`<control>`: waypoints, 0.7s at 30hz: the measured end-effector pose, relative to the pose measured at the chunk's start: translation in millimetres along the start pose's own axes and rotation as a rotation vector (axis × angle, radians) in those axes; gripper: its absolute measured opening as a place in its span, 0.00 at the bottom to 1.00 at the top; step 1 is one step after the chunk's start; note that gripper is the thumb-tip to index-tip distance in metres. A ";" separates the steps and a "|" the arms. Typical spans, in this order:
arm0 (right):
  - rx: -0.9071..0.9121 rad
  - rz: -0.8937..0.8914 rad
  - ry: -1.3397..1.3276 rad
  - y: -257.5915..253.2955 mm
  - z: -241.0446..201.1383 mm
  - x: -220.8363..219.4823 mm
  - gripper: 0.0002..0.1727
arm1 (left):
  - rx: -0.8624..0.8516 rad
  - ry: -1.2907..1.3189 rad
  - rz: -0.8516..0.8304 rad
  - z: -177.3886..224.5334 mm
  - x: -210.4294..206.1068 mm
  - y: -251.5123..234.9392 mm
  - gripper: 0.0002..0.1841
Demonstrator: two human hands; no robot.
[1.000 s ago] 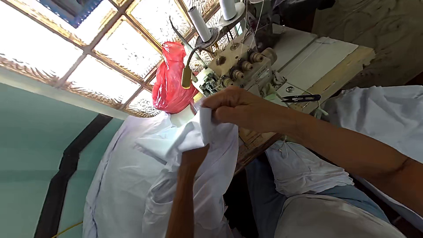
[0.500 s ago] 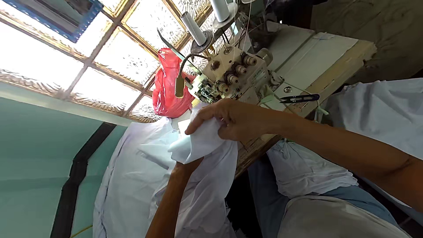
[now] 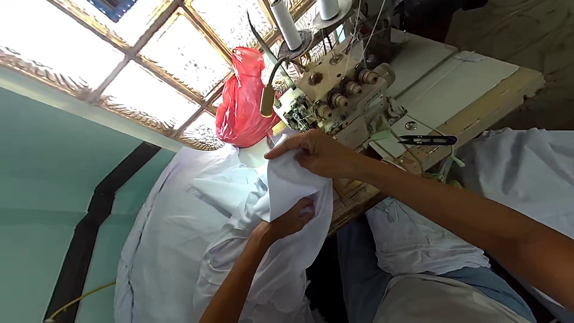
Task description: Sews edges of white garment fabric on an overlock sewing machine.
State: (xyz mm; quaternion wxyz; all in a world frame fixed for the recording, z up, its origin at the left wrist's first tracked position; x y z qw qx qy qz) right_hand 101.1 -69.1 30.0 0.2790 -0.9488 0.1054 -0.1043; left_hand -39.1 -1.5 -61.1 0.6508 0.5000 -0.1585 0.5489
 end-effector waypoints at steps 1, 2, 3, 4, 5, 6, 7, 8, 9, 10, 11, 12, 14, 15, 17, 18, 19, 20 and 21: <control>0.014 0.014 0.041 0.5 13.5 -6.9 0.25 | -0.019 -0.014 -0.035 1.7 -1.9 -1.3 0.18; 0.031 0.021 0.111 3.5 27.7 -15.2 0.24 | -0.025 -0.040 -0.073 3.9 -1.9 -1.6 0.17; 0.062 0.016 0.214 8.7 41.6 -24.4 0.23 | -0.031 -0.087 -0.096 5.0 -1.2 -1.9 0.17; 0.107 0.009 0.342 15.4 53.0 -33.9 0.21 | -0.015 -0.157 -0.106 4.0 -0.5 -1.9 0.17; 0.172 0.000 0.465 21.1 61.5 -42.2 0.18 | 0.037 -0.226 -0.108 0.7 -0.3 -1.6 0.19; 0.231 -0.006 0.550 24.5 65.9 -47.8 0.17 | 0.114 -0.296 -0.087 -3.7 0.2 -0.5 0.20; 0.261 -0.005 0.585 25.9 67.1 -50.0 0.16 | 0.202 -0.351 -0.054 -7.3 0.9 1.6 0.20; 0.269 0.002 0.586 26.0 67.2 -49.8 0.16 | 0.291 -0.385 -0.041 -8.5 1.9 3.7 0.20; 0.275 0.014 0.576 25.6 67.3 -48.6 0.16 | 0.376 -0.405 -0.041 -8.5 3.5 5.8 0.20; 0.275 0.014 0.563 25.4 67.7 -47.4 0.16 | 0.459 -0.415 -0.043 -8.6 5.2 8.0 0.21; 0.274 0.009 0.555 25.4 67.7 -46.4 0.16 | 0.539 -0.412 -0.054 -7.6 7.0 10.2 0.21; 0.274 0.005 0.551 25.4 67.1 -45.5 0.16 | 0.597 -0.406 -0.056 -6.1 9.3 12.9 0.22; 0.263 0.003 0.542 24.4 65.9 -43.6 0.17 | 0.645 -0.400 -0.025 -2.5 19.8 19.5 0.23; 0.247 0.006 0.538 23.8 65.6 -42.6 0.17 | 0.642 -0.401 -0.004 -2.5 26.8 23.1 0.23; 0.210 0.027 0.497 21.7 64.6 -38.7 0.17 | 0.550 -0.427 0.098 -4.9 39.2 31.0 0.20; 0.189 0.044 0.454 19.8 65.1 -35.7 0.18 | 0.411 -0.480 0.215 -4.4 42.3 34.9 0.18; 0.172 0.066 0.413 17.8 66.3 -32.5 0.19 | 0.228 -0.550 0.343 -1.5 42.7 37.9 0.14; 0.152 0.085 0.376 15.6 67.5 -29.2 0.20 | 0.086 -0.596 0.419 1.6 40.7 39.1 0.11; 0.125 0.091 0.349 13.6 68.2 -26.3 0.21 | 0.034 -0.605 0.429 2.0 37.2 38.5 0.10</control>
Point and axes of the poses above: each hand's wrist, its own y-axis away from the middle knuckle, its own x-axis out of the back of the hand, z = x × y, the point moved 6 cm from there along -y, towards the middle knuckle, and after that the axes turned 2 degrees about -x, right-handed, at the moved point
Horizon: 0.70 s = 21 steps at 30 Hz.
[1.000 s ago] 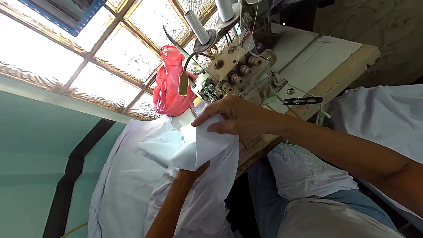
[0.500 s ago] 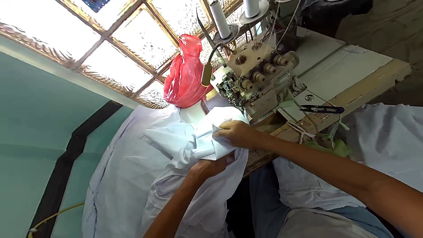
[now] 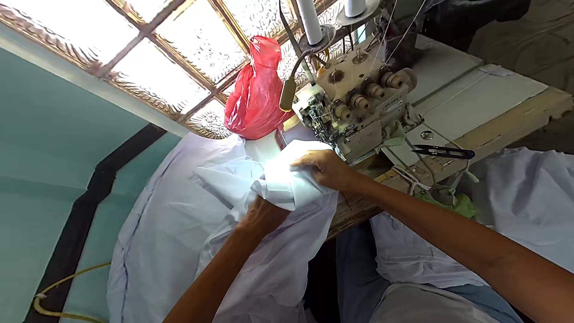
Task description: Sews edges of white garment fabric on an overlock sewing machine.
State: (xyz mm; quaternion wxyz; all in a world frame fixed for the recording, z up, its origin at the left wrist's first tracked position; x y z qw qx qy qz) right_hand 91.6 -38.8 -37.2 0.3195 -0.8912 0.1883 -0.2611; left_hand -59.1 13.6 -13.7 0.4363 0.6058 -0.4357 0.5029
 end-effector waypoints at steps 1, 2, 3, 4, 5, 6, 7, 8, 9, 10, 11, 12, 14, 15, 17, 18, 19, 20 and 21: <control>-0.024 -0.006 -0.013 -1.6 1.1 1.4 0.22 | 0.043 0.024 -0.079 -0.5 -5.6 0.5 0.12; -0.044 -0.021 -0.011 -2.4 1.8 1.8 0.22 | 0.167 0.054 -0.268 -3.8 -12.9 0.8 0.15; -0.053 -0.034 -0.004 -2.6 1.8 1.6 0.22 | 0.313 0.076 -0.505 -7.9 -20.9 0.5 0.19; -0.051 -0.043 0.005 -2.2 1.5 1.3 0.22 | 0.394 0.092 -0.632 -13.1 -29.5 -0.9 0.21; -0.040 -0.047 0.012 -1.8 1.3 0.9 0.22 | 0.427 0.096 -0.672 -16.6 -34.3 -3.0 0.21; -0.031 -0.044 0.017 -1.6 1.5 0.3 0.22 | 0.432 0.101 -0.673 -17.3 -34.4 -4.6 0.21; -0.029 -0.043 0.020 -1.6 1.7 -0.1 0.22 | 0.413 0.118 -0.651 -16.5 -30.2 -5.8 0.21; -0.032 -0.047 0.020 -1.2 1.8 -0.5 0.22 | 0.369 0.148 -0.604 -15.8 -23.5 -6.4 0.20; -0.039 -0.057 0.025 -0.6 1.6 -0.7 0.22 | 0.297 0.183 -0.540 -16.5 -15.5 -6.8 0.18; -0.041 -0.062 0.033 -0.2 1.3 -1.2 0.22 | 0.201 0.194 -0.472 -18.3 -5.3 -6.3 0.15; -0.030 -0.070 0.051 0.2 0.7 -2.2 0.21 | 0.112 0.216 -0.421 -20.8 7.0 -3.9 0.14; -0.008 -0.079 0.073 0.8 -0.1 -4.1 0.21 | 0.034 0.250 -0.364 -24.9 19.5 0.1 0.13; 0.045 -0.111 0.116 2.8 -2.6 -8.5 0.20 | -0.088 0.278 -0.233 -38.0 39.1 10.8 0.09; 0.071 -0.127 0.139 4.1 -3.4 -11.0 0.19 | -0.114 0.259 -0.207 -45.2 43.9 15.3 0.07; 0.113 -0.146 0.179 6.2 -3.7 -16.4 0.17 | -0.089 0.196 -0.216 -54.5 46.8 19.0 0.07; 0.124 -0.158 0.195 6.9 -4.2 -18.3 0.16 | -0.032 0.154 -0.257 -55.8 46.8 17.3 0.07; 0.136 -0.162 0.212 7.7 -5.2 -19.5 0.16 | 0.030 0.112 -0.308 -55.1 45.7 13.4 0.09; 0.145 -0.163 0.223 8.7 -5.8 -20.4 0.15 | 0.085 0.079 -0.372 -53.2 43.6 8.7 0.11; 0.151 -0.159 0.230 9.3 -6.1 -21.2 0.16 | 0.118 0.057 -0.405 -50.6 41.6 4.1 0.12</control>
Point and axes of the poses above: each hand's wrist, its own y-axis away from the middle knuckle, its own x-axis out of the back of the hand, z = x × y, the point moved 6 cm from there along -y, towards the middle knuckle, and after that the axes turned 2 degrees about -x, right-handed, at the moved point
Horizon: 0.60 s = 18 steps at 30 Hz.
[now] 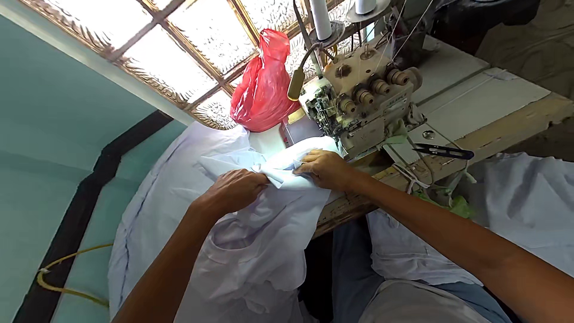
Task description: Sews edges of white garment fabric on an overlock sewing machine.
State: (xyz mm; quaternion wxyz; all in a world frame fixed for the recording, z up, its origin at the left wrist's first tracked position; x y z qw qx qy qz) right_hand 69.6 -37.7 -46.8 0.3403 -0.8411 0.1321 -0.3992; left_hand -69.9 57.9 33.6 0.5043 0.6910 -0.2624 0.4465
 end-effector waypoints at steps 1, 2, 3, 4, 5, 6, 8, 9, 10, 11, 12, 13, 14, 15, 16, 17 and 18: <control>0.004 0.005 0.007 0.1 0.1 -0.5 0.16 | 0.016 -0.005 -0.008 3.0 -0.3 -3.7 0.13; 0.008 0.009 0.011 -0.2 0.6 -0.7 0.16 | 0.000 0.010 0.016 5.5 -0.1 -5.3 0.12; 0.008 0.013 0.010 -0.3 1.0 -0.2 0.15 | -0.041 0.052 0.076 6.8 0.6 -4.4 0.11; 0.003 0.017 0.004 -0.2 1.1 0.3 0.15 | -0.108 0.117 0.158 7.2 2.7 -0.8 0.10; -0.004 0.020 0.003 -0.2 1.2 0.8 0.15 | -0.179 0.176 0.238 5.5 6.0 4.9 0.09; -0.010 0.024 0.005 -0.8 1.0 1.2 0.15 | -0.237 0.216 0.299 3.3 10.5 12.3 0.10; -0.020 0.020 -0.001 -2.0 0.4 1.2 0.13 | -0.346 0.285 0.357 6.5 19.3 27.9 0.12; -0.015 0.018 -0.004 -2.4 0.9 0.6 0.13 | -0.378 0.317 0.333 13.2 21.1 33.2 0.12; -0.010 0.012 -0.007 -2.4 1.7 -0.3 0.14 | -0.395 0.316 0.261 20.4 19.1 35.1 0.12; -0.002 0.005 0.000 -2.1 2.4 -1.3 0.14 | -0.368 0.254 0.158 23.3 14.5 33.4 0.11; 0.000 -0.013 0.014 -1.5 2.9 -2.3 0.14 | -0.274 0.144 0.045 18.8 9.5 29.0 0.09; -0.004 -0.035 0.026 -1.0 2.6 -2.7 0.14 | -0.115 0.014 -0.036 6.9 5.7 22.9 0.07; -0.002 -0.048 0.035 -0.7 1.5 -2.5 0.14 | 0.042 -0.096 -0.048 -7.3 5.6 17.7 0.06; 0.006 -0.054 0.036 -0.8 0.6 -2.0 0.13 | 0.140 -0.176 0.020 -13.7 12.4 15.5 0.07; 0.018 -0.054 0.035 -1.1 0.3 -2.0 0.13 | 0.153 -0.229 0.150 -9.9 23.5 15.5 0.07; 0.029 -0.061 0.035 -1.5 0.0 -2.5 0.13 | 0.101 -0.262 0.277 4.0 35.1 17.5 0.07; 0.030 -0.090 0.035 -1.5 -1.4 -3.4 0.13 | 0.002 -0.263 0.368 26.6 42.9 22.3 0.06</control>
Point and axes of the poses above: each hand's wrist, its own y-axis away from the middle knuckle, its own x-axis out of the back of the hand, z = x × y, the point moved 6 cm from there along -y, towards the middle knuckle, and after that the axes turned 2 degrees about -x, right-handed, at the moved point
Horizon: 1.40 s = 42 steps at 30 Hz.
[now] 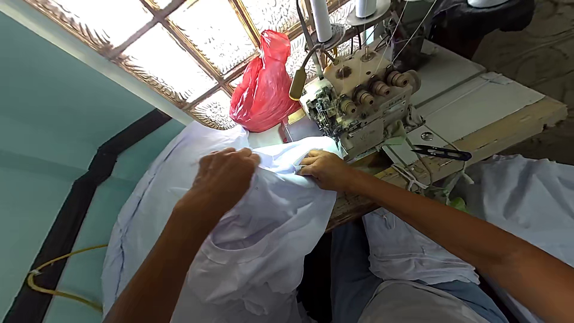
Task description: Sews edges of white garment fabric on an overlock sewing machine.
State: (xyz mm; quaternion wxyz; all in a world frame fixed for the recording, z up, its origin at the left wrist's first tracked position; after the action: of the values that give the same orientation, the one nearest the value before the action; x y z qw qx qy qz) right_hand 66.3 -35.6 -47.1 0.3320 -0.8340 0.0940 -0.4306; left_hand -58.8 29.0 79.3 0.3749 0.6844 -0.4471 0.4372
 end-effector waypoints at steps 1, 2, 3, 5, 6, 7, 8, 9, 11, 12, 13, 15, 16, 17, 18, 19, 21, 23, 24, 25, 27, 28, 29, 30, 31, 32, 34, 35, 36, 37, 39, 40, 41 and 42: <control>-0.006 -0.054 0.009 0.2 -2.9 -0.6 0.12 | -0.122 0.052 0.057 26.2 12.2 4.7 0.05; -0.020 -0.118 0.037 -0.8 -7.9 0.0 0.09 | -0.279 0.131 0.084 54.5 22.6 13.0 0.05; -0.063 -0.195 0.088 -2.8 -15.1 1.9 0.07 | -0.459 0.213 0.107 81.2 31.2 24.1 0.07; -0.312 -0.463 0.152 -7.3 -27.7 4.0 0.19 | -0.708 0.354 0.111 116.4 45.7 46.1 0.12; -0.420 -0.591 0.170 -10.7 -28.4 -0.2 0.24 | -0.742 0.374 0.112 120.8 50.4 52.9 0.12; -0.471 -0.631 0.203 -13.6 -25.1 -6.8 0.26 | -0.717 0.375 0.118 116.9 51.3 56.1 0.13; -0.496 -0.621 0.232 -15.9 -21.5 -11.9 0.25 | -0.657 0.350 0.127 107.4 48.3 57.2 0.13; -0.504 -0.590 0.241 -16.9 -21.3 -12.5 0.24 | -0.579 0.307 0.145 95.1 42.6 57.0 0.14; -0.479 -0.558 0.170 -13.8 -38.0 3.3 0.20 | -0.455 0.222 0.175 70.9 30.0 55.0 0.13; -0.431 -0.547 0.097 -8.0 -53.9 17.5 0.18 | -0.433 0.211 0.175 62.8 25.0 53.7 0.13; -0.395 -0.573 0.000 0.0 -73.9 35.5 0.21 | -0.440 0.227 0.181 59.2 22.3 51.5 0.14; -0.294 -0.586 -0.216 18.8 -113.9 68.7 0.27 | -0.532 0.354 0.163 67.3 21.5 44.2 0.17; -0.223 -0.536 -0.258 26.9 -128.1 80.8 0.26 | -0.612 0.444 0.132 78.1 23.0 39.1 0.18; -0.171 -0.475 -0.276 32.5 -135.6 90.1 0.24 | -0.694 0.529 0.100 89.1 25.8 33.3 0.18; -0.146 -0.406 -0.297 36.3 -137.0 97.1 0.22 | -0.764 0.600 0.086 96.6 29.2 27.1 0.18; -0.146 -0.336 -0.323 39.0 -133.4 102.3 0.20 | -0.813 0.663 0.095 99.6 32.3 20.6 0.18; -0.179 -0.157 -0.382 41.5 -118.5 110.0 0.17 | -0.874 0.791 0.083 97.5 36.4 8.7 0.18; -0.196 0.053 -0.381 42.2 -100.3 116.9 0.13 | -0.853 0.917 0.058 85.7 38.2 -0.2 0.17; -0.212 0.153 -0.315 44.7 -89.2 119.4 0.10 | -0.765 0.907 0.085 72.6 38.0 -3.9 0.17; -0.259 0.230 -0.190 50.6 -75.8 118.8 0.07 | -0.635 0.809 0.154 54.5 36.0 -7.0 0.17; -0.447 0.251 0.134 72.7 -46.9 101.2 0.12 | -0.333 0.429 0.271 14.4 26.4 -11.6 0.16; -0.558 0.168 0.246 87.7 -35.8 81.5 0.20 | -0.194 0.290 0.254 -0.3 20.4 -11.8 0.14; -0.637 0.056 0.272 102.9 -30.5 55.5 0.27 | -0.114 0.229 0.234 -6.6 17.5 -9.6 0.13; -0.656 -0.039 0.246 115.5 -33.3 26.3 0.32 | -0.139 0.249 0.237 -2.1 19.6 -4.6 0.12; -0.619 -0.077 0.216 124.3 -42.7 -3.5 0.34 | -0.262 0.331 0.268 11.3 23.9 1.5 0.13; -0.563 -0.093 0.172 127.3 -54.7 -30.2 0.36 | -0.410 0.480 0.251 27.8 28.9 6.0 0.15; -0.502 -0.162 0.032 113.6 -75.9 -65.7 0.33 | -0.660 0.803 0.053 52.2 34.9 5.0 0.19; -0.511 -0.224 -0.061 97.7 -82.7 -74.8 0.29 | -0.667 0.823 0.014 52.4 35.3 -0.5 0.19; -0.517 -0.284 -0.136 77.5 -88.1 -78.5 0.24 | -0.584 0.732 0.049 46.1 34.1 -7.5 0.17; -0.521 -0.320 -0.203 56.0 -92.7 -76.0 0.22 | -0.470 0.606 0.093 38.8 32.8 -13.2 0.15; -0.552 -0.447 -0.321 19.3 -96.3 -63.5 0.23 | -0.409 0.510 0.143 40.8 41.1 -12.1 0.14; -0.567 -0.489 -0.360 9.5 -92.9 -62.0 0.25 | -0.514 0.578 0.125 49.2 49.0 -6.2 0.16; -0.548 -0.493 -0.361 7.3 -86.4 -67.0 0.24 | -0.631 0.671 0.087 56.4 53.6 -2.1 0.18; -0.552 -0.511 -0.360 10.6 -82.6 -71.1 0.25 | -0.664 0.717 0.051 57.4 51.6 -2.9 0.19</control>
State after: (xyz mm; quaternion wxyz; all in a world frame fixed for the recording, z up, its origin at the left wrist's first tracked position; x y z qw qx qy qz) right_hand -40.3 -51.3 -66.8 -0.0104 -0.9502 -0.0636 -0.3049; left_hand -29.7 -36.6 107.8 0.6925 0.3230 -0.4219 0.4880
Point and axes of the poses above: each hand's wrist, its own y-axis away from the middle knuckle, its own x-axis out of the back of the hand, z = x × y, the point moved 6 cm from there along -y, towards the middle knuckle, and after that the axes turned 2 degrees about -x, right-handed, at the moved point
